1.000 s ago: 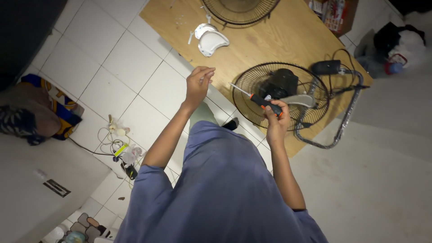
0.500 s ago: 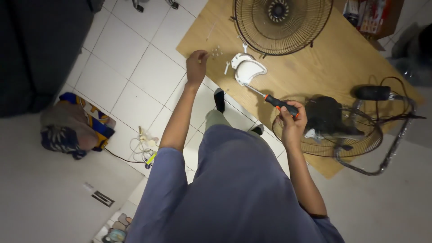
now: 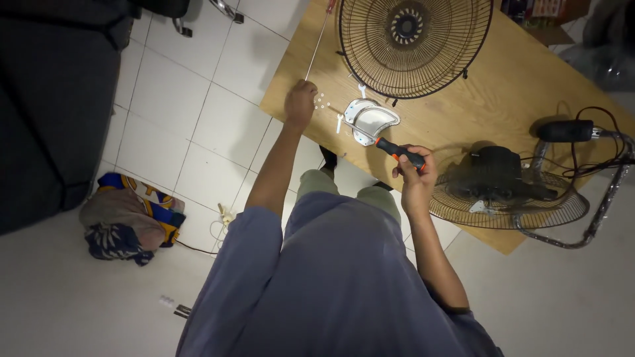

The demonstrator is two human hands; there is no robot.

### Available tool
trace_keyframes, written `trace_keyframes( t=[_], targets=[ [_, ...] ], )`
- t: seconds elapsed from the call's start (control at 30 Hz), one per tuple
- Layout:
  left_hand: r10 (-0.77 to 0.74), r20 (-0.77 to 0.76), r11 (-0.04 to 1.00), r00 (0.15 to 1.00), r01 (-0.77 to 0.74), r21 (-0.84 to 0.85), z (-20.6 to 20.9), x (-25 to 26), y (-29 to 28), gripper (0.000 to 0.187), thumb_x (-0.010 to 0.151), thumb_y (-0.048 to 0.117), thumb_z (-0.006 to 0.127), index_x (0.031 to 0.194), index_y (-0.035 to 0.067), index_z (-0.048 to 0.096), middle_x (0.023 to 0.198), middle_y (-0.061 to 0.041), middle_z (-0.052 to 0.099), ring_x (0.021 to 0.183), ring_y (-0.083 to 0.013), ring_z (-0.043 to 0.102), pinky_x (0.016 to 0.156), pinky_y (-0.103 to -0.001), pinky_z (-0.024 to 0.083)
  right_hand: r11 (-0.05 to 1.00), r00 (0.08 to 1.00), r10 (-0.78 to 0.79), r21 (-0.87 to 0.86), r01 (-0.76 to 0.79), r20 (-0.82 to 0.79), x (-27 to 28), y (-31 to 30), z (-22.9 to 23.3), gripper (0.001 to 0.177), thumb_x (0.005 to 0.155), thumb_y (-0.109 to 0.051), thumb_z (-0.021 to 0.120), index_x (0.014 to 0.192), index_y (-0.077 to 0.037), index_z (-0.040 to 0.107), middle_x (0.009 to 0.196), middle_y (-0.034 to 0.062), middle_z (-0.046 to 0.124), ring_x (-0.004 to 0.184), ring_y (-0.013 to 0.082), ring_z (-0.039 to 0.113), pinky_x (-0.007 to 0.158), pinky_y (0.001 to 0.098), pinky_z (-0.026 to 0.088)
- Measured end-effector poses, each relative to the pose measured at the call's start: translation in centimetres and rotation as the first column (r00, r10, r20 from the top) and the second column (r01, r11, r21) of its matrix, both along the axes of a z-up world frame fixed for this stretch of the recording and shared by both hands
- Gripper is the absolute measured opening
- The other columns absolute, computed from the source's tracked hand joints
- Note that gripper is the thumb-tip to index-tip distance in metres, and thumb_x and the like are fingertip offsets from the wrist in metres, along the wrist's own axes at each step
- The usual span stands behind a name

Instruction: The person assembles a table fan by attaching fan blades to the motor hub using a screwdriver. They place each blade onto the hub, insert screws, and tighten them one at a time. The person repeats this process for multiple blades until all are secured.

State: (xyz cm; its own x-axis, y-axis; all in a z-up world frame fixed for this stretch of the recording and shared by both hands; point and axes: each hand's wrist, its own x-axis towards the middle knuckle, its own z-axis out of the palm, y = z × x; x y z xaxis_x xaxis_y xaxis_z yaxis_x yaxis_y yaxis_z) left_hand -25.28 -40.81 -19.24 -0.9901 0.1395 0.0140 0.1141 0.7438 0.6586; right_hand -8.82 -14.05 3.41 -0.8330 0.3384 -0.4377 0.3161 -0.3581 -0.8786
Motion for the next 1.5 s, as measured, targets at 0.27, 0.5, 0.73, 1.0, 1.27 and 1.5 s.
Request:
trace_keyframes(
  t=[0.27, 0.5, 0.73, 1.0, 1.27, 1.5],
  targets=[
    [-0.018, -0.033, 0.995, 0.999, 0.021, 0.094, 0.0, -0.5, -0.6, 0.012, 0.085, 0.001, 0.071, 0.095, 0.007, 0.074, 0.099, -0.009, 0.070, 0.094, -0.0317, 0.067, 0.082, -0.040, 0.054, 0.999, 0.999, -0.031, -0.027, 0.030, -0.023, -1.3, -0.1, -0.5, 0.021, 0.100, -0.003, 0.066, 0.119, -0.004, 0.055, 0.117, 0.0110, 0.065, 0.087, 0.0124, 0.058, 0.067, 0.0320, 0.052],
    [0.053, -0.035, 0.977, 0.998, -0.045, 0.208, 5.0, 0.6, -1.5, 0.024, 0.091, 0.001, 0.068, 0.116, 0.002, 0.070, 0.112, -0.015, 0.070, 0.097, -0.0309, 0.068, 0.088, -0.039, 0.053, 0.994, 0.994, -0.089, -0.075, 0.084, -0.060, 0.1, 2.1, -0.2, 0.020, 0.101, -0.003, 0.066, 0.118, -0.004, 0.055, 0.114, 0.0124, 0.066, 0.082, 0.0155, 0.062, 0.069, 0.0336, 0.055],
    [0.041, -0.098, 0.939, 0.994, -0.005, 0.344, 14.0, 6.1, 5.3, 0.027, 0.098, 0.001, 0.067, 0.125, 0.003, 0.067, 0.101, -0.010, 0.068, 0.091, -0.0236, 0.066, 0.080, -0.035, 0.052, 0.906, 0.998, -0.038, -0.424, 0.009, -0.060, 3.6, 6.9, 2.4, 0.031, 0.095, -0.005, 0.063, 0.123, -0.005, 0.049, 0.108, 0.0122, 0.064, 0.082, 0.0235, 0.068, 0.069, 0.0338, 0.057],
    [-0.223, 0.020, 0.772, 0.975, 0.164, 0.615, 22.6, 16.2, 20.8, 0.028, 0.097, 0.003, 0.068, 0.124, 0.006, 0.066, 0.111, -0.006, 0.067, 0.093, -0.0127, 0.067, 0.067, -0.024, 0.050, 0.923, 0.990, 0.043, -0.373, -0.092, -0.138, 14.4, 14.2, 7.2, 0.050, 0.088, -0.008, 0.048, 0.136, 0.006, 0.050, 0.092, 0.0106, 0.055, 0.063, 0.0164, 0.051, 0.051, 0.0300, 0.040],
    [-0.513, -0.069, 0.664, 0.856, 0.446, 0.601, 23.1, 22.3, 32.9, 0.052, 0.089, 0.019, 0.082, 0.134, 0.007, 0.058, 0.123, -0.011, 0.066, 0.113, -0.0222, 0.066, 0.092, -0.034, 0.053, 0.958, 0.978, -0.206, -0.206, 0.197, -0.020, 24.5, 20.9, 7.7, 0.041, 0.093, 0.003, 0.058, 0.133, 0.004, 0.050, 0.091, 0.0050, 0.056, 0.059, 0.0110, 0.048, 0.047, 0.0266, 0.039],
    [-0.638, 0.075, 0.658, 0.766, 0.492, 0.569, 20.2, 24.2, 38.1, 0.067, 0.088, 0.020, 0.085, 0.143, 0.006, 0.049, 0.130, -0.013, 0.066, 0.122, -0.0243, 0.066, 0.098, -0.037, 0.054, 0.969, 0.960, -0.245, -0.002, 0.247, 0.134, 29.6, 24.5, 6.5, 0.032, 0.093, -0.002, 0.065, 0.124, 0.003, 0.058, 0.084, 0.0016, 0.055, 0.051, 0.0088, 0.047, 0.041, 0.0253, 0.036]
  ],
)
